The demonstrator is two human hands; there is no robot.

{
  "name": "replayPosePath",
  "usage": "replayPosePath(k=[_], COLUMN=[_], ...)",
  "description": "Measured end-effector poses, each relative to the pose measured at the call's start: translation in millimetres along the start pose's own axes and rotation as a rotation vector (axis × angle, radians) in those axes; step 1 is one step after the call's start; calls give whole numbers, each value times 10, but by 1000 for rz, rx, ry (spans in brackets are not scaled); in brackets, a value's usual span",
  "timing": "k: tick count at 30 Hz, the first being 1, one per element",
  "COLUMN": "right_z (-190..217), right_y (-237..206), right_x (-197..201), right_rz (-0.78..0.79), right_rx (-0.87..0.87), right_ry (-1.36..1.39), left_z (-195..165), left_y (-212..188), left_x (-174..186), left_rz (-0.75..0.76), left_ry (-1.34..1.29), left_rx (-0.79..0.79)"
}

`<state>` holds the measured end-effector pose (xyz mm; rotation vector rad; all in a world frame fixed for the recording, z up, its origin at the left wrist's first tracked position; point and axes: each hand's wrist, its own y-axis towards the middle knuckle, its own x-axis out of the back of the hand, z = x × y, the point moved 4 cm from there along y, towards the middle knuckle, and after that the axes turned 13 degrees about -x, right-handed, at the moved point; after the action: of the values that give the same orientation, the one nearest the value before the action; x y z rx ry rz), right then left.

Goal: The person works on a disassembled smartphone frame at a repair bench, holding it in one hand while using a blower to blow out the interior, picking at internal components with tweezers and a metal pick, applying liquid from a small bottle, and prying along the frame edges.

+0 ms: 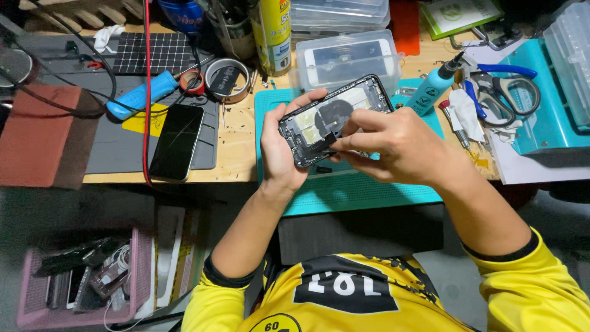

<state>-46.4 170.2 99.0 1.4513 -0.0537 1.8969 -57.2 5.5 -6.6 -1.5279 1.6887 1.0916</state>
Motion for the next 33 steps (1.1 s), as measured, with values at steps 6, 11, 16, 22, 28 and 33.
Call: replayPosePath(k=[6, 11, 16, 22, 28, 33], right_z=[4, 3, 1, 23, 31, 29], right_y=[-1, -2, 5, 16, 9, 18], right_x=[4, 0, -14, -44, -61, -72], right_rz=[-3, -19, -25, -42, -66, -72], right_rx=[-4, 1, 4, 18, 6, 17], right_ry=[1, -10, -4, 30, 11, 9], left_z=[-5, -9, -22, -24, -15, -15], left_y=[3, 7, 2, -17, -10, -13], left_x=[6, -3, -32, -72, -87, -83], left_rz=[-2, -18, -21, -15, -28, -41], left_ry=[9, 11, 34, 74, 84, 81], left_rx=[-11, -16, -38, -90, -87, -89])
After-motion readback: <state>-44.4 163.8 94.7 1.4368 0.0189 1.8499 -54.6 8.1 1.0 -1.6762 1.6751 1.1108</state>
